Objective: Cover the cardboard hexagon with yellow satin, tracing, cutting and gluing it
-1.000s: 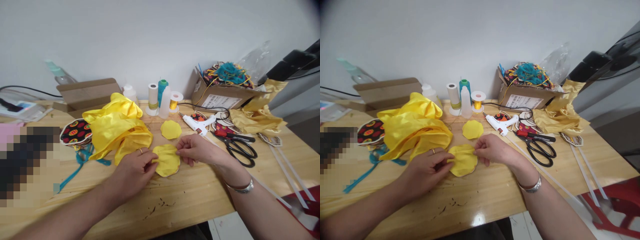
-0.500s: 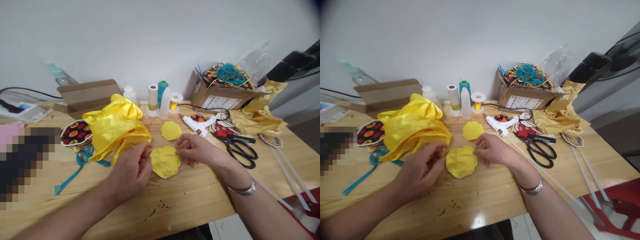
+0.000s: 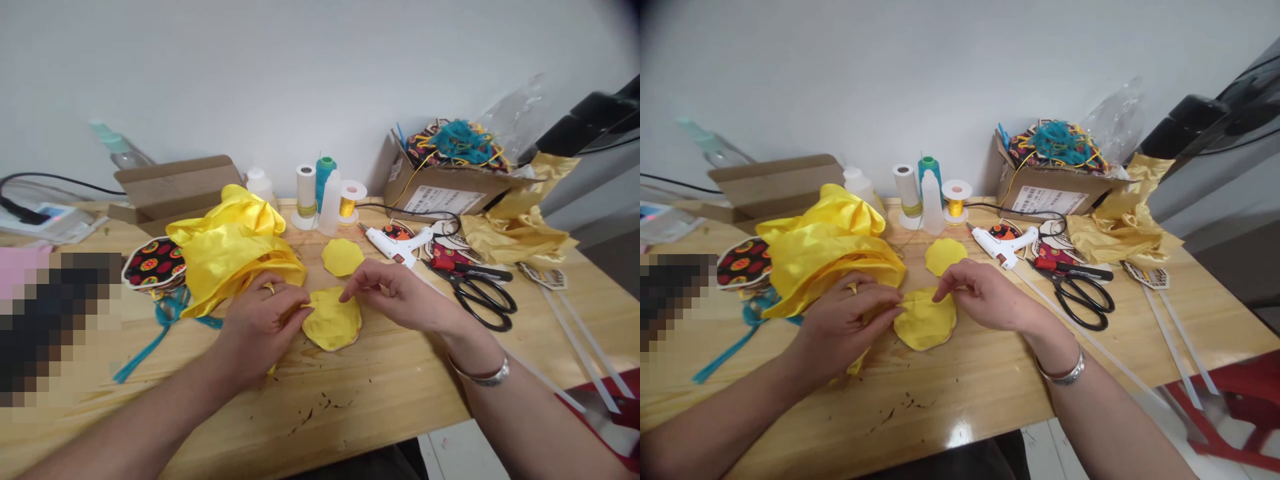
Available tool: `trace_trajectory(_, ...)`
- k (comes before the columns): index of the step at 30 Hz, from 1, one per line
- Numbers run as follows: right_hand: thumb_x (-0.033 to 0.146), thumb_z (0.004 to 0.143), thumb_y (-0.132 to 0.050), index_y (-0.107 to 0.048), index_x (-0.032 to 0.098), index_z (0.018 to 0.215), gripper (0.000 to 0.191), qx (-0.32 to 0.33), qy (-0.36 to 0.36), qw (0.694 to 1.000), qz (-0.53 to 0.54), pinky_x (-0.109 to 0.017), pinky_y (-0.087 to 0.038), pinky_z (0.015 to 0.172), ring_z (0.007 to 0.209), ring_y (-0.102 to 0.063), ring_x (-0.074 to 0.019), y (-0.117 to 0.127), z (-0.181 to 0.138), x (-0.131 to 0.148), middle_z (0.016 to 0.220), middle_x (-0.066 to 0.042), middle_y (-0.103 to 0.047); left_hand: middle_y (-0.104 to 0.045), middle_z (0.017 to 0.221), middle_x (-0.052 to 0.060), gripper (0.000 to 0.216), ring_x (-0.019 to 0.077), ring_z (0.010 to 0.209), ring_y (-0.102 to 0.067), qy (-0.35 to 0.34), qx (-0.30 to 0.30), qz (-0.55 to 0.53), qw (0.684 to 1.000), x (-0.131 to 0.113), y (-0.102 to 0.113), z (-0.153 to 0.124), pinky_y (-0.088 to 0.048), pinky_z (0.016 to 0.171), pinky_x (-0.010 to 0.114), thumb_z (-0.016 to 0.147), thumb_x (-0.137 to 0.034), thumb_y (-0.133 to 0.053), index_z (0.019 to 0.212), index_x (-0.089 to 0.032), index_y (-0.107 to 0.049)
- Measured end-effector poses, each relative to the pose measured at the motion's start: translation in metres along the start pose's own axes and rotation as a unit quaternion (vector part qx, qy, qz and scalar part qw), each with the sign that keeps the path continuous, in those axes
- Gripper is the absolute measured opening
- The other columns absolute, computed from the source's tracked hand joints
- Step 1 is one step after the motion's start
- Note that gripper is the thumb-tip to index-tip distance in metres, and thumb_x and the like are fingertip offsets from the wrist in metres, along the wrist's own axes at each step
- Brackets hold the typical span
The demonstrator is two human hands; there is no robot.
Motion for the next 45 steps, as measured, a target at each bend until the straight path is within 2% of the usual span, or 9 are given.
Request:
trace_trajectory(5,-0.007,0.073,-0.042,-0.070,0.016,0.088,0.040,0.012,0.029,0.997,-0.073,-0.028,-0.045,0.080,0.089,-0.060,-0.0170,0.000,0.000,-0.003,0.092,-0.005,-0.068,-0.077,0.093,0.000,0.010,0.0228,0.093,-0.057,-0.009,0.027,-0.012,1.000,0.000,-0.003,-0.001,-0.049,0.081,0.036,0.088,-0.024,-0.059,0.090,-0.023,-0.069)
trace_trajectory(12,-0.009,0.068,-0.038,-0.070,0.017,0.085,0.044,0.020,0.024,0.996,-0.088,-0.026,-0.045,0.077,0.085,-0.060,-0.0156,0.000,0.001,-0.002,0.086,-0.003,-0.067,-0.076,0.100,0.000,0.012,0.0235,0.096,-0.054,-0.018,0.057,-0.018,0.998,0.000,-0.008,-0.004,-0.048,0.083,0.037,0.087,-0.023,-0.061,0.094,-0.024,-0.070)
trace_trajectory(20,-0.008,0.067,-0.039,-0.069,0.016,0.085,0.043,0.021,0.025,0.996,-0.085,-0.026,-0.045,0.076,0.082,-0.061,-0.0151,0.000,0.000,-0.003,0.084,-0.002,-0.068,-0.076,0.101,0.002,0.011,0.0243,0.096,-0.055,-0.026,0.042,-0.024,0.998,-0.001,-0.007,-0.004,-0.048,0.083,0.039,0.085,-0.021,-0.063,0.093,-0.022,-0.070)
trace_trajectory(23,-0.008,0.071,-0.041,-0.069,0.016,0.086,0.040,0.006,0.043,0.997,-0.058,-0.028,-0.046,0.077,0.082,-0.060,-0.0155,0.000,-0.001,-0.002,0.086,-0.003,-0.067,-0.076,0.102,0.002,0.010,0.0234,0.094,-0.057,-0.026,0.025,-0.031,0.999,0.000,-0.006,-0.002,-0.047,0.086,0.040,0.085,-0.021,-0.063,0.092,-0.020,-0.070)
trace_trajectory(25,-0.005,0.076,-0.045,-0.070,0.015,0.089,0.034,-0.001,0.073,0.997,-0.036,-0.029,-0.048,0.075,0.083,-0.059,-0.0165,0.000,-0.002,0.000,0.087,-0.005,-0.065,-0.076,0.097,0.002,0.008,0.0223,0.093,-0.058,-0.030,0.021,-0.040,0.999,0.000,-0.004,-0.001,-0.047,0.084,0.038,0.086,-0.021,-0.063,0.090,-0.020,-0.070)
trace_trajectory(29,0.003,0.083,-0.057,-0.070,0.016,0.096,0.022,0.031,0.154,0.986,-0.051,-0.034,-0.048,0.080,0.090,-0.055,-0.0197,-0.005,-0.002,0.004,0.091,-0.008,-0.066,-0.072,0.087,0.002,0.005,0.0213,0.089,-0.055,-0.058,0.027,-0.051,0.997,-0.003,-0.002,0.002,-0.045,0.082,0.036,0.084,-0.021,-0.066,0.082,-0.020,-0.071)
trace_trajectory(32,0.012,0.083,-0.068,-0.070,0.015,0.092,0.010,0.015,0.188,0.977,-0.103,-0.036,-0.045,0.086,0.096,-0.052,-0.0213,-0.009,0.000,0.004,0.095,-0.009,-0.065,-0.070,0.086,0.002,0.006,0.0223,0.089,-0.052,-0.066,0.036,-0.058,0.995,-0.006,-0.002,0.002,-0.044,0.081,0.037,0.082,-0.023,-0.069,0.078,-0.020,-0.070)
trace_trajectory(35,0.017,0.082,-0.071,-0.069,0.015,0.084,0.004,0.000,0.196,0.971,-0.140,-0.035,-0.045,0.084,0.096,-0.050,-0.0213,-0.014,0.002,0.002,0.091,-0.008,-0.062,-0.069,0.089,0.003,0.008,0.0230,0.092,-0.051,-0.070,0.051,-0.058,0.995,-0.007,-0.005,0.000,-0.042,0.086,0.040,0.083,-0.024,-0.069,0.076,-0.020,-0.069)
trace_trajectory(45,0.030,0.075,-0.080,-0.064,0.015,0.075,0.022,0.038,0.168,0.967,-0.190,-0.035,-0.045,0.081,0.092,-0.048,-0.0219,-0.023,0.004,0.000,0.090,-0.007,-0.061,-0.068,0.105,0.004,0.013,0.0275,0.103,-0.047,-0.062,0.089,-0.048,0.993,-0.006,-0.010,-0.001,-0.040,0.089,0.045,0.080,-0.031,-0.071,0.074,-0.021,-0.066)
Point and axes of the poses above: each hand's wrist, its own z-axis towards the middle knuckle, its own y-axis out of the back of the hand, x = y × z, the point moved 3 cm from there along z, towards the middle knuckle
